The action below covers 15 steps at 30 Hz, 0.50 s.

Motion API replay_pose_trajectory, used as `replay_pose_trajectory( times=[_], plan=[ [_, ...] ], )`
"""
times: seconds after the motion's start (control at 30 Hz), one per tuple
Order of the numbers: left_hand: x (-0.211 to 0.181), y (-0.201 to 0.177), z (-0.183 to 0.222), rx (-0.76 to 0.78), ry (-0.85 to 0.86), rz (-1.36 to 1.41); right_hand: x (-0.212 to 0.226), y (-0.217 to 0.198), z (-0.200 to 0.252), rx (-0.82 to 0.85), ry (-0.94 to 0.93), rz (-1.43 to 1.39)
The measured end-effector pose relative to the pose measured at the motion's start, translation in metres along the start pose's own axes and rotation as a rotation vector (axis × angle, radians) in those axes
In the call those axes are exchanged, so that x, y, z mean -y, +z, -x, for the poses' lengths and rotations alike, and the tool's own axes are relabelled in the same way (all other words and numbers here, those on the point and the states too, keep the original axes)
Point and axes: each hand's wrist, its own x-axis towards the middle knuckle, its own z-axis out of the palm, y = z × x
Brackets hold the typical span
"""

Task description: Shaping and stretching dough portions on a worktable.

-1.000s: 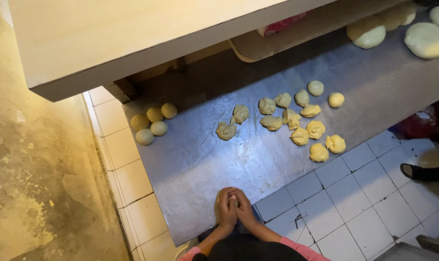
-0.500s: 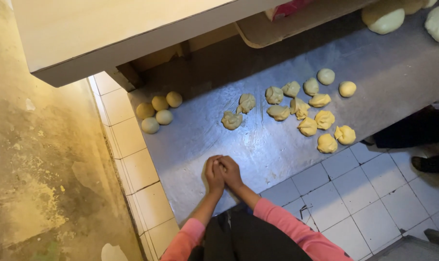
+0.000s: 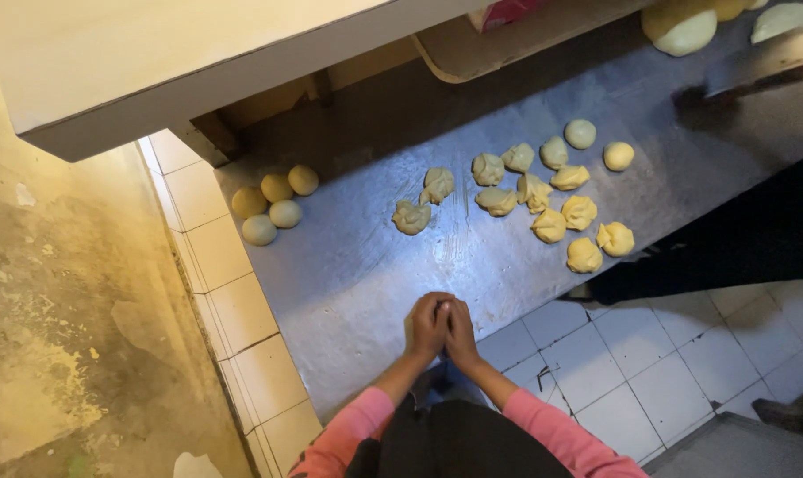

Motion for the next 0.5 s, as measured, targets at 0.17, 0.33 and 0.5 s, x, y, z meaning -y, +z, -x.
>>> replay_pose_trajectory(
  times=[0.17, 0.33, 0.5],
  plan=[
    [0.052, -0.019, -0.035, -0.127, 0.039, 0.128, 0.025, 0.05, -0.059, -0.053, 0.026, -0.103],
    [0.061, -0.067, 0.012, -0.325, -0.086, 0.231, 0.043, 0.103, -0.037, -0.045, -0.04, -0.252],
    [0.029, -0.072, 0.088, -0.303, -0.154, 0.155, 0.061, 0.074, 0.022, 0.257, -0.064, -0.195]
  ],
)
